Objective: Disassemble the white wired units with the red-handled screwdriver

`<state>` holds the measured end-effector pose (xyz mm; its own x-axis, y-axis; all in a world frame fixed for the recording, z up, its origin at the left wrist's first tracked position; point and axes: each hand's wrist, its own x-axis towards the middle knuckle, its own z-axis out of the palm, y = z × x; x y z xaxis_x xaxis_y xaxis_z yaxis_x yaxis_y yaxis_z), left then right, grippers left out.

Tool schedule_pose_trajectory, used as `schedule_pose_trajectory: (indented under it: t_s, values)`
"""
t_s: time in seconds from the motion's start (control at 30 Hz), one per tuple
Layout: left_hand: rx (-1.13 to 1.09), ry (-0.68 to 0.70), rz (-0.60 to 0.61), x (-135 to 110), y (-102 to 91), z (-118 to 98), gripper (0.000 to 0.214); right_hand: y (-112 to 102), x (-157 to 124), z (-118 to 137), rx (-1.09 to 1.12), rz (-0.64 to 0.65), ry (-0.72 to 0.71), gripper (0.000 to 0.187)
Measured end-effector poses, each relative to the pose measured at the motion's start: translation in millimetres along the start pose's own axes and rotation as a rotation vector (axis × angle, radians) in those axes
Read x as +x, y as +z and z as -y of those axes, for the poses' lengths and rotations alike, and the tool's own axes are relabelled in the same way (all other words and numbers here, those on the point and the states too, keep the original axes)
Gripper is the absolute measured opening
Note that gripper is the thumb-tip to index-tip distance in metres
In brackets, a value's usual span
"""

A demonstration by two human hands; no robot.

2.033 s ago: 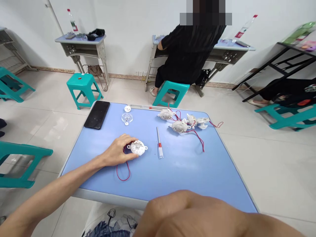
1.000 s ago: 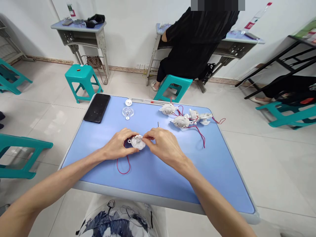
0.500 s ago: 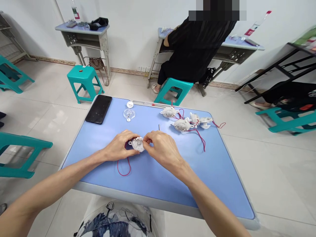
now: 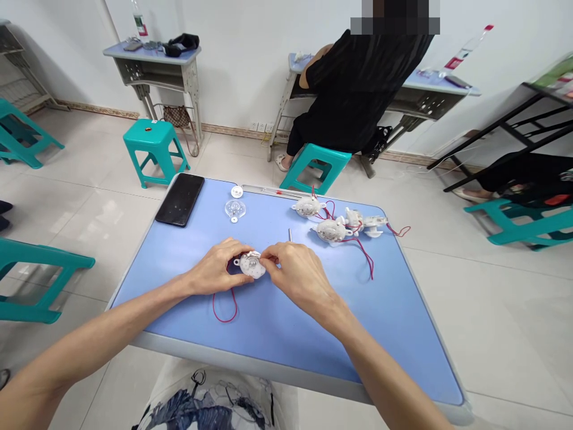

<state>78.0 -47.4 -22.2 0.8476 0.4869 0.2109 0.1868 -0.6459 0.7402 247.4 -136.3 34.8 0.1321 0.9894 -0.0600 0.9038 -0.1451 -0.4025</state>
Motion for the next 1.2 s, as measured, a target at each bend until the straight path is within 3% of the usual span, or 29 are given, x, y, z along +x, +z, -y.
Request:
schedule_pose_trajectory:
  t_s: [0.5, 0.73, 1.2]
  values:
    - [0.014, 0.003, -0.010, 1.0, 1.8, 2.9, 0.046, -12.2, 14.6, 10.1, -0.075, 0.182, 0.093, 0.021]
    - [0.015, 0.003, -0.010, 1.0, 0.5, 0.9, 0.042, -3.8, 9.0, 11.6, -0.170, 0.116, 0.066, 0.018]
    - [0.005, 0.011, -0.023, 1.1, 0.5, 1.2, 0.038, 3.1, 8.0, 1.7, -0.148, 0.067, -0.051, 0.017]
